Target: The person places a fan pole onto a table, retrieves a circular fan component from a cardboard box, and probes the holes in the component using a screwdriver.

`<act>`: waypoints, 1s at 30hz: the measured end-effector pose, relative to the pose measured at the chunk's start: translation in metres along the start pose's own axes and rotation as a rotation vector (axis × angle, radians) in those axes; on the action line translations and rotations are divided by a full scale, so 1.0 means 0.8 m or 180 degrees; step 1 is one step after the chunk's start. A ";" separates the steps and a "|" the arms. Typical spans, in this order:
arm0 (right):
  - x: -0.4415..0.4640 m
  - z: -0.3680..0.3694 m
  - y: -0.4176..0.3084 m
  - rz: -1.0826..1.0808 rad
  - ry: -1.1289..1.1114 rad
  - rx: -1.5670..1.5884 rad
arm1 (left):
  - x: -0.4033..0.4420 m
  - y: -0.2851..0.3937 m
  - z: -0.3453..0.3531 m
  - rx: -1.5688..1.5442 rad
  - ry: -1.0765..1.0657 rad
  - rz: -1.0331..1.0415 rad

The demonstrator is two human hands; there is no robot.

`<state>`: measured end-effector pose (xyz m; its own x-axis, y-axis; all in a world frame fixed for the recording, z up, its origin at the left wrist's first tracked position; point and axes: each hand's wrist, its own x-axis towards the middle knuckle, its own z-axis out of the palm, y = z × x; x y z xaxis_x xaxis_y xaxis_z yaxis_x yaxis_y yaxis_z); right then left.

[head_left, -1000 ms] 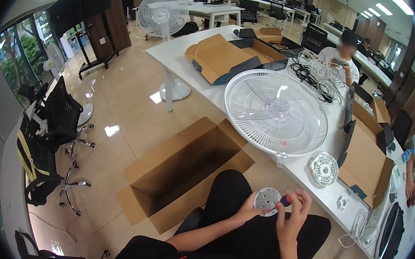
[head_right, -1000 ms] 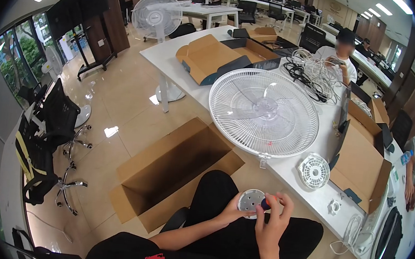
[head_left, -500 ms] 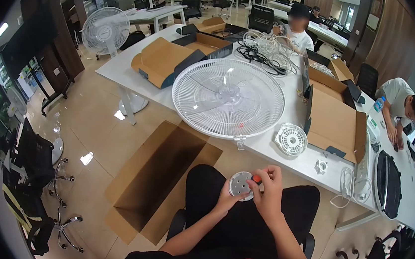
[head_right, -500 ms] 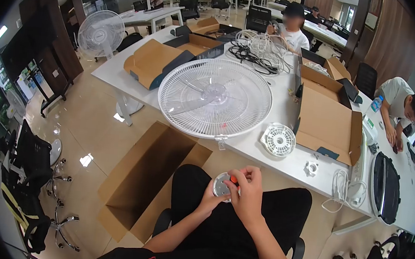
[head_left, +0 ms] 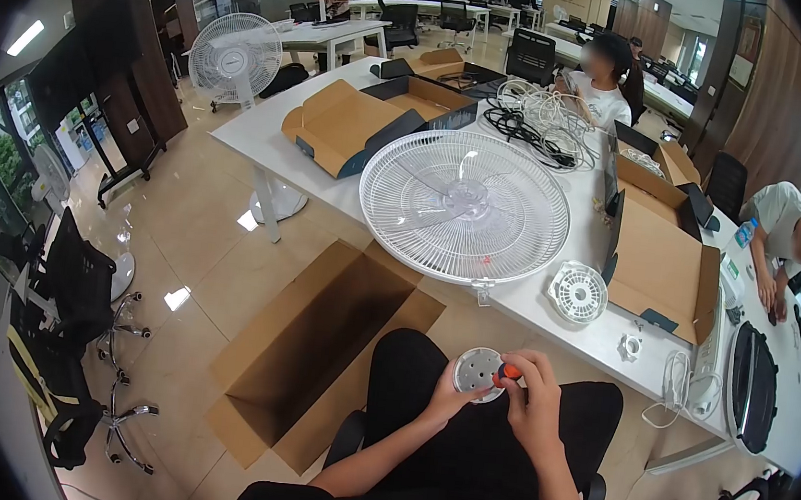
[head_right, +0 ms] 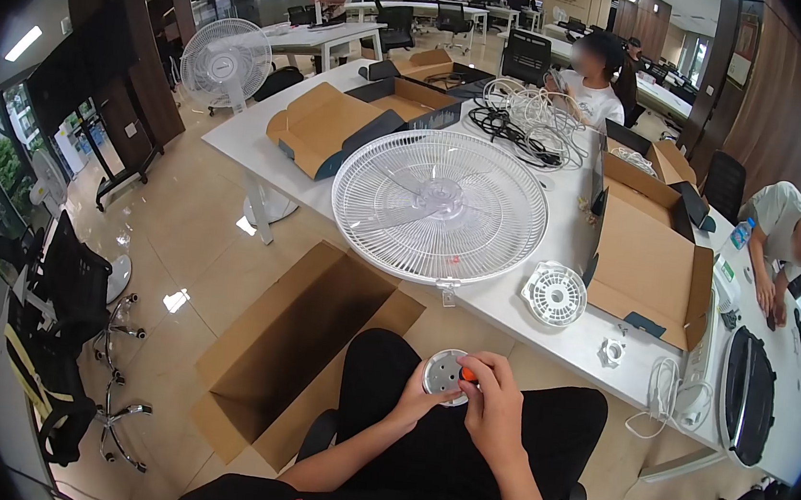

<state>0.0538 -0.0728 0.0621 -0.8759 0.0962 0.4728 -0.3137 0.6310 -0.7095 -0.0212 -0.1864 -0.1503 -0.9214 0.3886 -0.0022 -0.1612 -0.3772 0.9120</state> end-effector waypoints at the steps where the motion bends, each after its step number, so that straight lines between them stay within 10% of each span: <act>1: 0.001 0.003 0.000 0.0062 0.0058 0.0034 | 0.000 0.001 0.000 0.0020 -0.0006 0.0006; 30: 0.000 0.013 0.030 0.0330 0.0636 -0.0614 | -0.003 0.009 0.002 0.0065 0.0013 0.0002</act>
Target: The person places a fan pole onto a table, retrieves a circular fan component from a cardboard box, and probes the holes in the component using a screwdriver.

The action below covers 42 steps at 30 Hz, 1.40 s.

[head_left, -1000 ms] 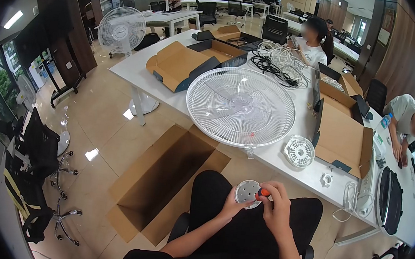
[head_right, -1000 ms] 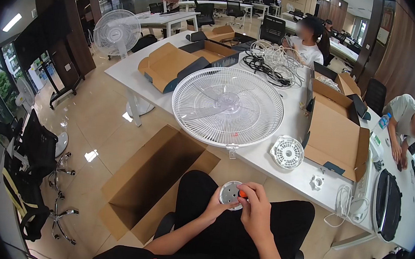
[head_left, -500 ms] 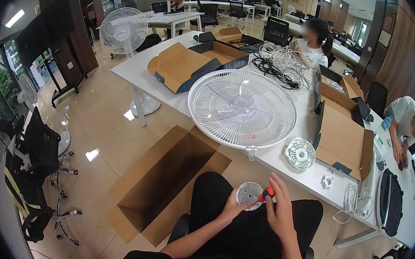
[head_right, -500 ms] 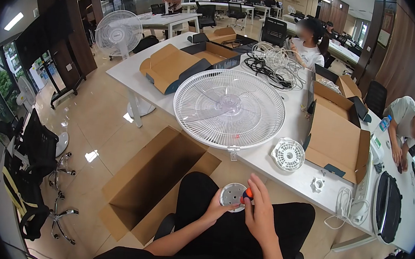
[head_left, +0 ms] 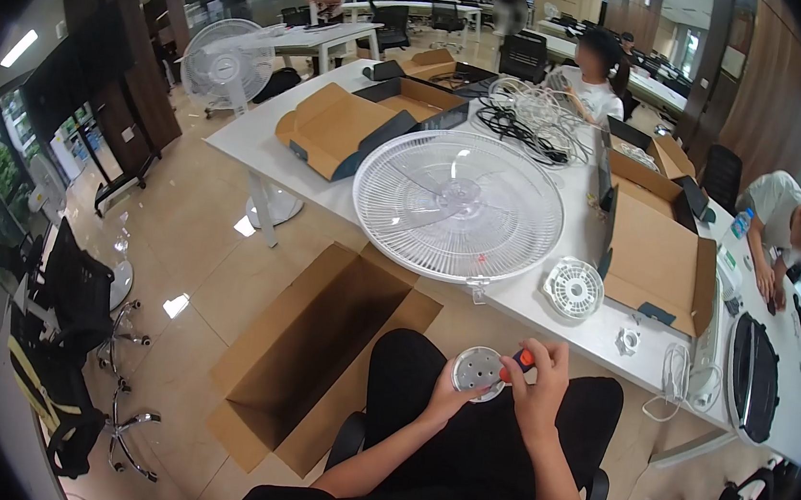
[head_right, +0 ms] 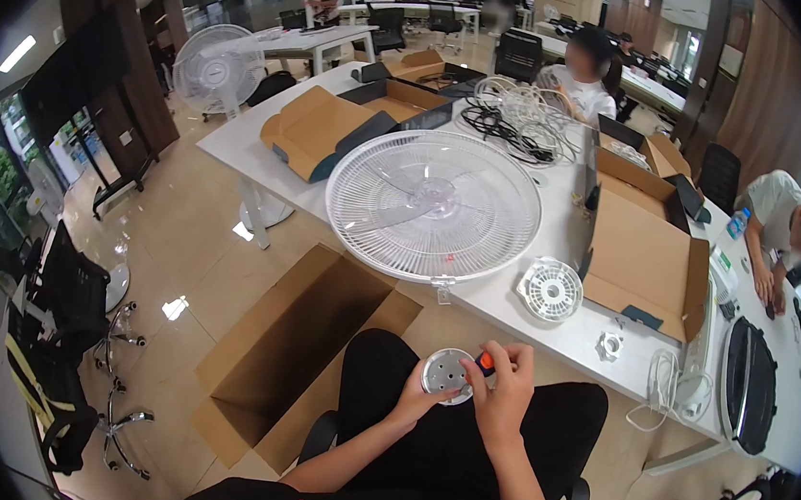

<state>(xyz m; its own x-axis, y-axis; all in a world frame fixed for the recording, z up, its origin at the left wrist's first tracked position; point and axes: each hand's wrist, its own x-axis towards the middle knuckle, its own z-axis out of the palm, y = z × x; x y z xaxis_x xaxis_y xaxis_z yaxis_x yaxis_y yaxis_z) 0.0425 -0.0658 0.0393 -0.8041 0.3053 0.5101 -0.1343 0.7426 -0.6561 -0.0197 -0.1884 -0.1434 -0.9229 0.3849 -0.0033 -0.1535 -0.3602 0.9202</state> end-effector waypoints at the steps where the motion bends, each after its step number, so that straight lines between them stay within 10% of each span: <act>1: -0.001 -0.004 0.001 0.0027 -0.0072 -0.0035 | 0.000 -0.002 -0.001 -0.0025 0.0012 -0.0039; 9: 0.004 -0.034 -0.010 -0.0183 -0.1103 0.0910 | 0.001 -0.003 0.002 -0.0090 -0.0002 -0.0079; 19: 0.001 0.008 0.000 -0.0039 -0.0049 -0.0075 | -0.002 0.018 0.009 -0.0108 0.0067 -0.0353; 31: -0.002 -0.030 -0.009 -0.0069 -0.0841 0.0807 | 0.000 0.008 0.008 -0.0052 0.0101 -0.0169; 42: 0.000 -0.005 0.000 -0.0163 -0.0061 -0.0396 | 0.000 0.003 0.003 0.0056 0.0108 -0.0233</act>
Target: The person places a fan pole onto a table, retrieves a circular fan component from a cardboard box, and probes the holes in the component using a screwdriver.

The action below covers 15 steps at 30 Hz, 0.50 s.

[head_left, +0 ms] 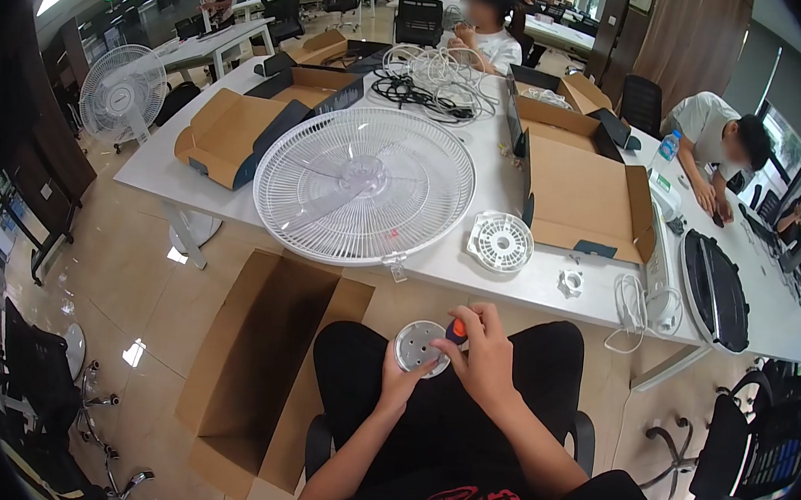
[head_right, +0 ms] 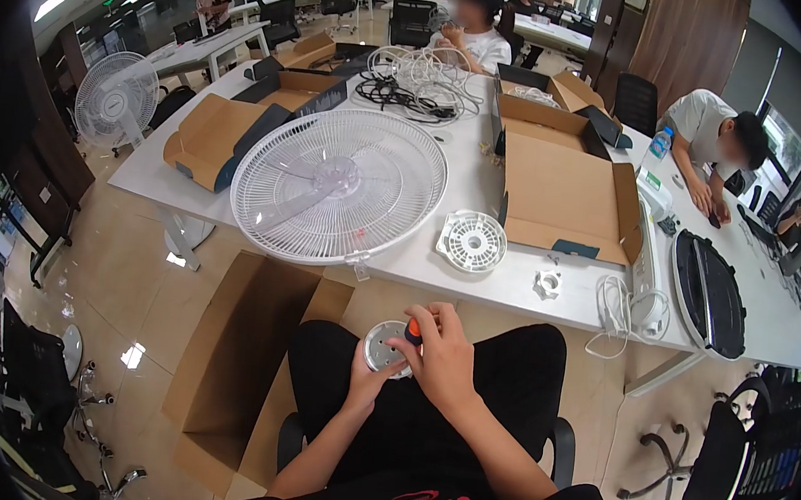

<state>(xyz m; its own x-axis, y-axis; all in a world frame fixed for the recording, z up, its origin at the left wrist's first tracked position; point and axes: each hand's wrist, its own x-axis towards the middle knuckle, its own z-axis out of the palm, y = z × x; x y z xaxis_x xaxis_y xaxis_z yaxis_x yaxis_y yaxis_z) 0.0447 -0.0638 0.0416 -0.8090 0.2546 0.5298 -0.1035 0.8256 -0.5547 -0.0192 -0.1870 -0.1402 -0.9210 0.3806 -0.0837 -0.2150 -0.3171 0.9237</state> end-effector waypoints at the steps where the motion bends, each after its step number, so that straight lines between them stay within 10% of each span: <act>1: 0.001 -0.003 -0.002 -0.0072 0.0047 0.0108 | -0.002 0.003 0.001 0.0010 0.0013 0.0028; 8: 0.002 -0.036 0.003 0.0115 -0.0786 0.1322 | 0.002 0.000 0.001 -0.0023 -0.0061 0.0078; 15: -0.002 -0.004 0.006 0.0268 -0.0225 0.0507 | -0.004 0.009 0.005 0.0032 -0.0045 0.0002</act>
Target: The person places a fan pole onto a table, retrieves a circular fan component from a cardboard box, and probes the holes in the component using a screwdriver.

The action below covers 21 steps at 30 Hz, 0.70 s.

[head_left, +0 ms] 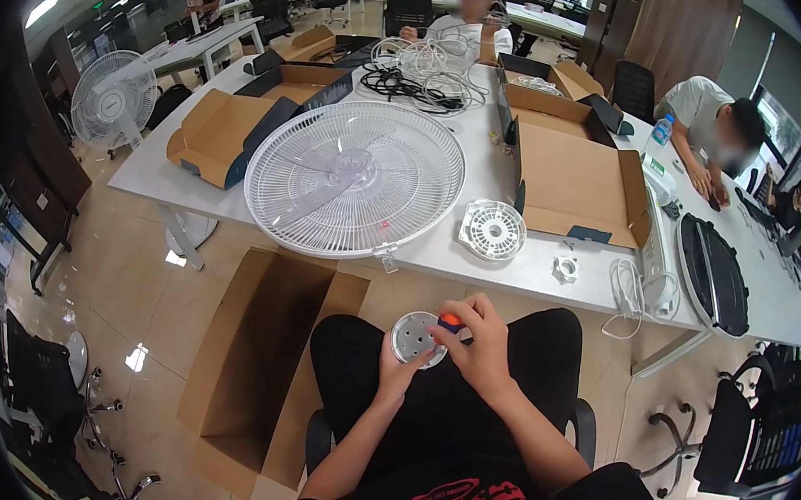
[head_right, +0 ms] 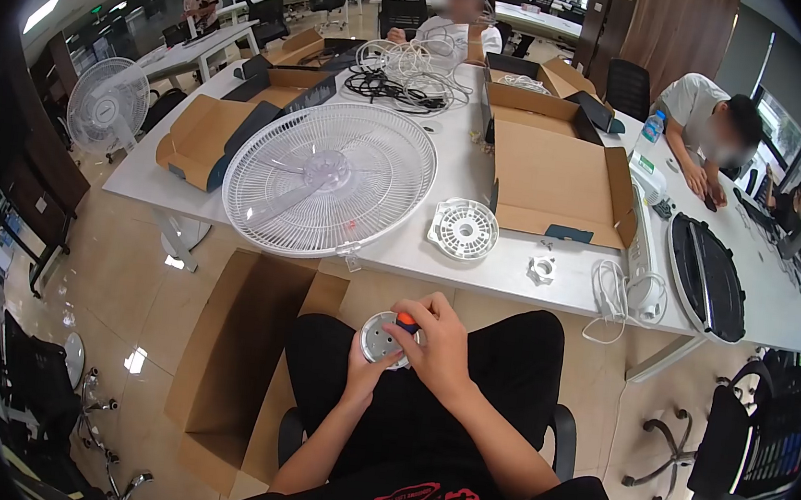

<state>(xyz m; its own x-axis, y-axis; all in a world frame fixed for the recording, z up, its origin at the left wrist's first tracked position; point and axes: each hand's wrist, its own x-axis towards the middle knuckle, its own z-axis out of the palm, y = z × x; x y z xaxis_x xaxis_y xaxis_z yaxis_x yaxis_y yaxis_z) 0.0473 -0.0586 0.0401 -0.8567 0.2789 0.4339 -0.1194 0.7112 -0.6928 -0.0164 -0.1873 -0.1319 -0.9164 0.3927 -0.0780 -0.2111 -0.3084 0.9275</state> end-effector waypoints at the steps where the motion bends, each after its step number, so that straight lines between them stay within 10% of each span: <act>1: 0.001 0.007 0.001 0.0067 0.0091 -0.0123 | -0.001 0.002 0.001 0.0003 0.0001 -0.0005; 8: 0.007 -0.004 -0.007 -0.0510 0.0144 -0.0033 | 0.001 0.000 0.000 -0.0039 0.0034 -0.0018; 12: 0.000 -0.027 0.002 -0.0035 -0.0982 0.1330 | 0.002 -0.002 -0.001 -0.0115 0.0038 0.0038; 21: 0.005 0.006 0.019 -0.0088 0.0142 0.0679 | 0.003 -0.004 0.000 -0.0012 0.0018 0.0028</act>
<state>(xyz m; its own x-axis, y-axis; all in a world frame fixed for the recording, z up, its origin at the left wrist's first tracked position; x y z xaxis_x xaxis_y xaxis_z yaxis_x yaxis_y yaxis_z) 0.0400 -0.0497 0.0287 -0.8291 0.2928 0.4764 -0.2501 0.5678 -0.7843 -0.0184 -0.1856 -0.1349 -0.9201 0.3851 -0.0719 -0.2044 -0.3152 0.9268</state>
